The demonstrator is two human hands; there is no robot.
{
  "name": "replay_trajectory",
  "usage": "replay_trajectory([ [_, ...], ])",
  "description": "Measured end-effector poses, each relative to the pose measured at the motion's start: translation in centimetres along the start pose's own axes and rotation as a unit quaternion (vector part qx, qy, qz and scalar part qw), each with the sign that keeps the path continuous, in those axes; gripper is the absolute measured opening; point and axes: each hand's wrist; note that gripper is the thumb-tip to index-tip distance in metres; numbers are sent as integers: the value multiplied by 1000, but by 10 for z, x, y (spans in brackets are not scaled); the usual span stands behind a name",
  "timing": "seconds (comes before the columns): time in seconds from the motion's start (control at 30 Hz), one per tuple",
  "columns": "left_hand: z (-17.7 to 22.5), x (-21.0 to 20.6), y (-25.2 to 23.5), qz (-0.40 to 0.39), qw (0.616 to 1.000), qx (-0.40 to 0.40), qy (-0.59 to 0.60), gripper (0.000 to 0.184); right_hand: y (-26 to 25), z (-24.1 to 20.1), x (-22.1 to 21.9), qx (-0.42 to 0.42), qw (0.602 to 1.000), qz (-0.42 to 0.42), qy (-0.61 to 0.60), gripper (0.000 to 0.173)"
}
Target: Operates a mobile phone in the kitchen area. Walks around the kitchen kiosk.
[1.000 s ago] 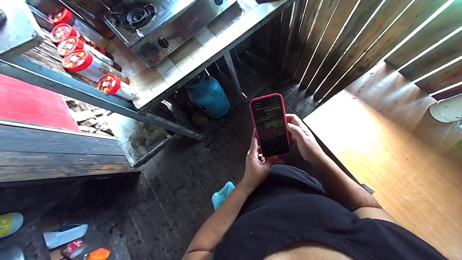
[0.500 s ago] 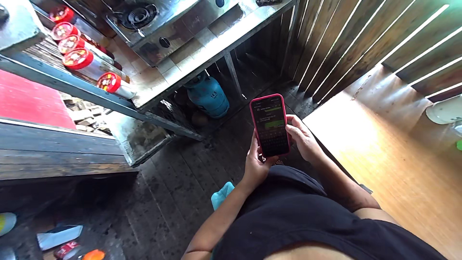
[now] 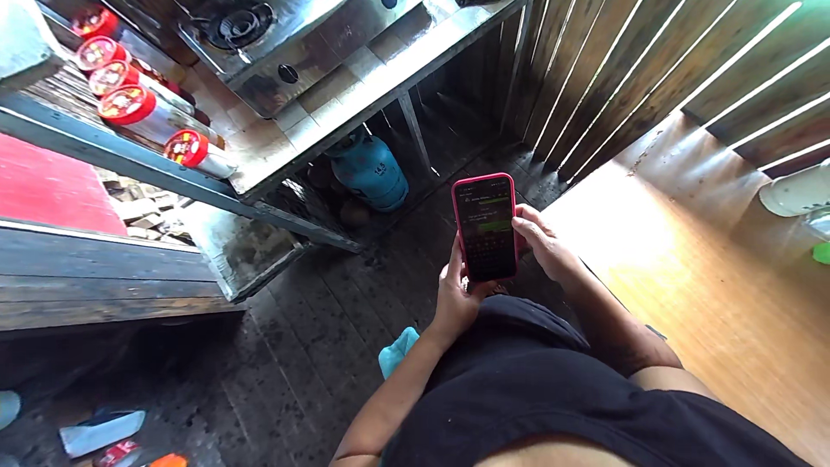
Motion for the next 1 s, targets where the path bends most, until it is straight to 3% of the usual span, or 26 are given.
replay_trajectory([
  [0.33,4,0,-2,19,994,-3,-110,97,-11,3,8,-31,999,15,17,24],
  [1.0,3,1,-12,-6,997,-11,-80,96,-16,7,13,-33,999,3,10,18],
])
Point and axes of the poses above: each hand's wrist, its own y-axis away from the middle knuckle, its own x-axis out of the back of the hand, z = x × y, and after that the axes turned 15 degrees about x, right-handed
